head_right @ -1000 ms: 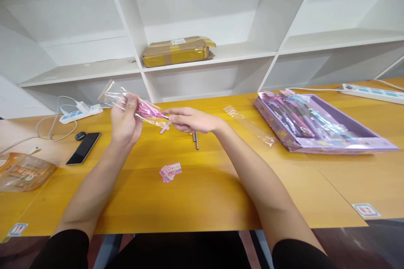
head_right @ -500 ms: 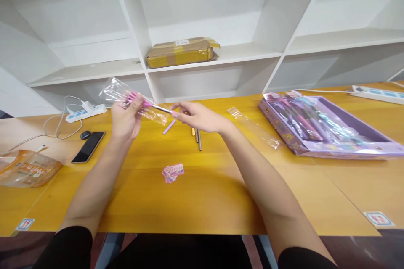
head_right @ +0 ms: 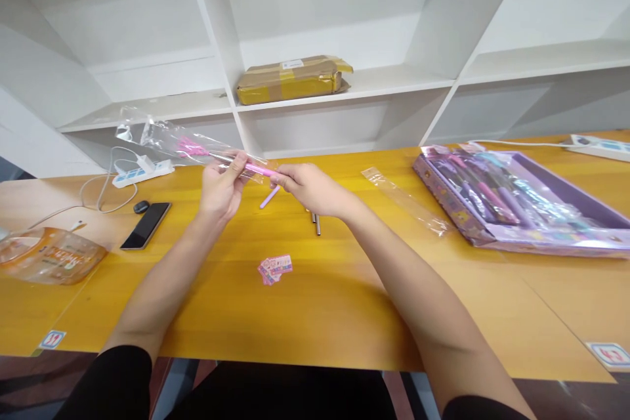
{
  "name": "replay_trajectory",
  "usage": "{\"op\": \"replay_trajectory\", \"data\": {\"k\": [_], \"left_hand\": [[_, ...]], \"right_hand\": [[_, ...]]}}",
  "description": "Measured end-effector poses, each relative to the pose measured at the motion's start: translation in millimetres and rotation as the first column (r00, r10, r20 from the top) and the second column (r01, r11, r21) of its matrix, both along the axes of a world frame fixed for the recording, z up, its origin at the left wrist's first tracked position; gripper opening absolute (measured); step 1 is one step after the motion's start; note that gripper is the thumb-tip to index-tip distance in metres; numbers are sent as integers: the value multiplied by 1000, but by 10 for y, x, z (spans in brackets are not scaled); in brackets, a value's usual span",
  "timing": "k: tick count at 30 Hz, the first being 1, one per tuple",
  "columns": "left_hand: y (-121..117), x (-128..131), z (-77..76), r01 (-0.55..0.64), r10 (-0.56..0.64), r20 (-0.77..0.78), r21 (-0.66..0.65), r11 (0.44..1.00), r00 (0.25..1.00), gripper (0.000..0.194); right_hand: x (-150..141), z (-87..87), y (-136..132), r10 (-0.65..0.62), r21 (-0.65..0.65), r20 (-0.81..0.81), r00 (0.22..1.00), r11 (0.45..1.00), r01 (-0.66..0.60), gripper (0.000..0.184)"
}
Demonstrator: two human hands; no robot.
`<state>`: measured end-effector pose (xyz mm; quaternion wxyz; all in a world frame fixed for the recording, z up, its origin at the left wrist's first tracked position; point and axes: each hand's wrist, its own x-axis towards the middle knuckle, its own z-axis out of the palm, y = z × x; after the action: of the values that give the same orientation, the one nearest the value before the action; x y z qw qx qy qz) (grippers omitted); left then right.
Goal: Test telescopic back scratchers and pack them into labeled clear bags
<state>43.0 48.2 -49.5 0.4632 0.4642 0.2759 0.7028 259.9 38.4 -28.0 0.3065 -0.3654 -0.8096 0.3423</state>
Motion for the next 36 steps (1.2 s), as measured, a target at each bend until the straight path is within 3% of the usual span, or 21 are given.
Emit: {"op": "replay_trajectory", "data": {"k": [6, 13, 21, 25, 28, 30, 32, 36], "left_hand": [[67, -218, 129, -87, 84, 109, 22, 996, 990, 43], [20, -230, 212, -35, 37, 99, -18, 999, 994, 29], [9, -260, 263, -54, 55, 110, -11, 998, 992, 32], [10, -249, 273, -54, 57, 94, -31, 998, 994, 29], [-25, -179, 237, -14, 16, 84, -24, 1000, 996, 29], [-62, -117, 204, 23, -21, 83, -19, 1000, 996, 33], [-108, -50, 172, 66, -63, 73, -35, 997, 995, 36], [-200, 66, 132, 153, -154, 5, -92, 984, 988, 46]], "right_hand": [[105, 51, -21, 25, -19, -154, 988, 999, -28, 26], [22, 27, -38, -4, 67, -283, 959, 997, 24, 11], [112, 114, -76, 144, -23, -369, 918, 986, -164, 41], [41, 81, -105, 94, 2, -421, 902, 995, -103, 44], [-24, 34, -107, 72, 153, -410, 909, 988, -10, 45], [-51, 9, -95, 70, 329, -391, 918, 942, 69, 42], [-64, -14, -68, 78, 499, -373, 924, 857, 129, 42], [-69, -68, 11, 104, 702, -341, 934, 689, 180, 41]]}}
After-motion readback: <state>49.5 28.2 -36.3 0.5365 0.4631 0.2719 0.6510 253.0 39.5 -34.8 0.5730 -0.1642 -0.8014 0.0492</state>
